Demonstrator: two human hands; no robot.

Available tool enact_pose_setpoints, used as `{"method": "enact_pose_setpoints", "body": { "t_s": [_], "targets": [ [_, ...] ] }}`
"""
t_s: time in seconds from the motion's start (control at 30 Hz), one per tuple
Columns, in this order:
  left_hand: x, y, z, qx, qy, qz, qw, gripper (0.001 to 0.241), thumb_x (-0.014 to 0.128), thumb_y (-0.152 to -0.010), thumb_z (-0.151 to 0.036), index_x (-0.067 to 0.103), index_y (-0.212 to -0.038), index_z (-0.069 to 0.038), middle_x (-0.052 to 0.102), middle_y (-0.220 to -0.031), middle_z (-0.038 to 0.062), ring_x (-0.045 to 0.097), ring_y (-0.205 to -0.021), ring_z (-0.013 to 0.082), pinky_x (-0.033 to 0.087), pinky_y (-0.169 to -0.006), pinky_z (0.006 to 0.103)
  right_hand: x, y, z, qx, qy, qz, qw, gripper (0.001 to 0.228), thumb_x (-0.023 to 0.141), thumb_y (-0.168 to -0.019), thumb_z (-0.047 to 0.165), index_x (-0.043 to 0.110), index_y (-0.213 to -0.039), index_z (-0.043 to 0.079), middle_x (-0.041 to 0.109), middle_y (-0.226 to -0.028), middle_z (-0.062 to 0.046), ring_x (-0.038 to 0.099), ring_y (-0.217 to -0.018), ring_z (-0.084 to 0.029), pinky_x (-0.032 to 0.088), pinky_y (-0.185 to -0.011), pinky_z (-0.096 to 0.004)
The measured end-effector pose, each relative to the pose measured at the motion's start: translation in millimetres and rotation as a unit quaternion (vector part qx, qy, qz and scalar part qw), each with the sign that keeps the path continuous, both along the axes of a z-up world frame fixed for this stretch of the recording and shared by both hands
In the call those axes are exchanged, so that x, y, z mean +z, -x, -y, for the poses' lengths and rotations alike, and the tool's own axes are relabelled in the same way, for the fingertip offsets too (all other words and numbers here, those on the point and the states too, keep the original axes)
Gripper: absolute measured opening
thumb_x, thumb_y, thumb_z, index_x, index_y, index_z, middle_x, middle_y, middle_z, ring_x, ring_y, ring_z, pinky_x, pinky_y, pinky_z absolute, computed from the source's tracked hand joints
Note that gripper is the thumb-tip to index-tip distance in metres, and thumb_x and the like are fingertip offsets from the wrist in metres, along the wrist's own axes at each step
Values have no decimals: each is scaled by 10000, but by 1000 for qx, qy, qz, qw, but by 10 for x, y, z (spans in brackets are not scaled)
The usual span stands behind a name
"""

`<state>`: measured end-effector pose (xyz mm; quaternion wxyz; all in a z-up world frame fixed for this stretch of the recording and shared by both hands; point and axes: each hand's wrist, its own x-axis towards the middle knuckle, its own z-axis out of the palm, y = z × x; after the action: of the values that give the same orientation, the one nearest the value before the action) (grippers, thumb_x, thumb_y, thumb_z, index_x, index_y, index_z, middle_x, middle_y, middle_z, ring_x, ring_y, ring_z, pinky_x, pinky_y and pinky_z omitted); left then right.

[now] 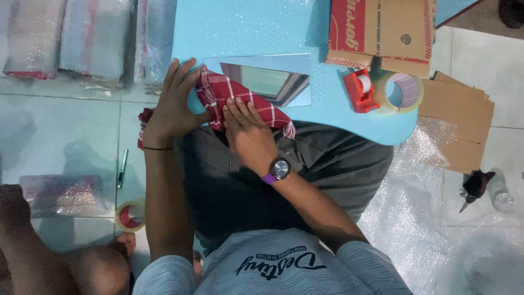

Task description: Cleaning a mirror with a cloth and attaching it to a blue base

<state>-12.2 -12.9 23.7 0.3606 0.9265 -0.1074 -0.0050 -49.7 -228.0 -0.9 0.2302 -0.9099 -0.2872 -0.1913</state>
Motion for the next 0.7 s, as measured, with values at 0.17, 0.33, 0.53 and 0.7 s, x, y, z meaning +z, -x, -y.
{"method": "enact_pose_setpoints", "body": {
  "t_s": [0.17, 0.33, 0.53, 0.7],
  "targets": [
    [-37, -32, -40, -16, -17, 31, 999, 1039, 880, -757, -593, 480, -1604, -144, 372, -1658, 129, 144, -1540, 480, 245, -1212, 672, -42, -147, 617, -62, 34, -15, 997, 329, 635, -998, 157, 716, -1291, 31, 709, -1289, -207, 627, -1284, -360, 437, -1141, -457],
    [48, 57, -4, -11, 26, 19, 999, 1008, 911, -787, -454, 448, -1627, -143, 306, -1690, 136, 59, -1543, 497, 149, -1223, 687, 119, -193, 1145, -101, 41, -24, 994, 352, 661, -994, 132, 697, -1311, -15, 680, -1318, -237, 619, -1268, -398, 440, -1122, -486],
    [45, 50, -17, -25, 24, 15, 999, 1024, 895, -813, -501, 412, -1636, -128, 289, -1687, 151, 43, -1546, 490, 135, -1235, 673, 38, -134, 639, -75, 78, -5, 994, 347, 649, -980, 141, 709, -1284, -14, 700, -1285, -239, 623, -1266, -397, 435, -1132, -479],
    [-163, -39, -93, -37, 9, 50, 998, 1057, 938, -756, -508, 457, -1599, -89, 286, -1687, 173, 71, -1527, 538, 138, -1229, 702, 78, -21, -134, -6, 32, -9, 999, 378, 657, -919, 129, 705, -1271, 1, 725, -1239, -226, 641, -1265, -381, 455, -1133, -476]
  ]
}}
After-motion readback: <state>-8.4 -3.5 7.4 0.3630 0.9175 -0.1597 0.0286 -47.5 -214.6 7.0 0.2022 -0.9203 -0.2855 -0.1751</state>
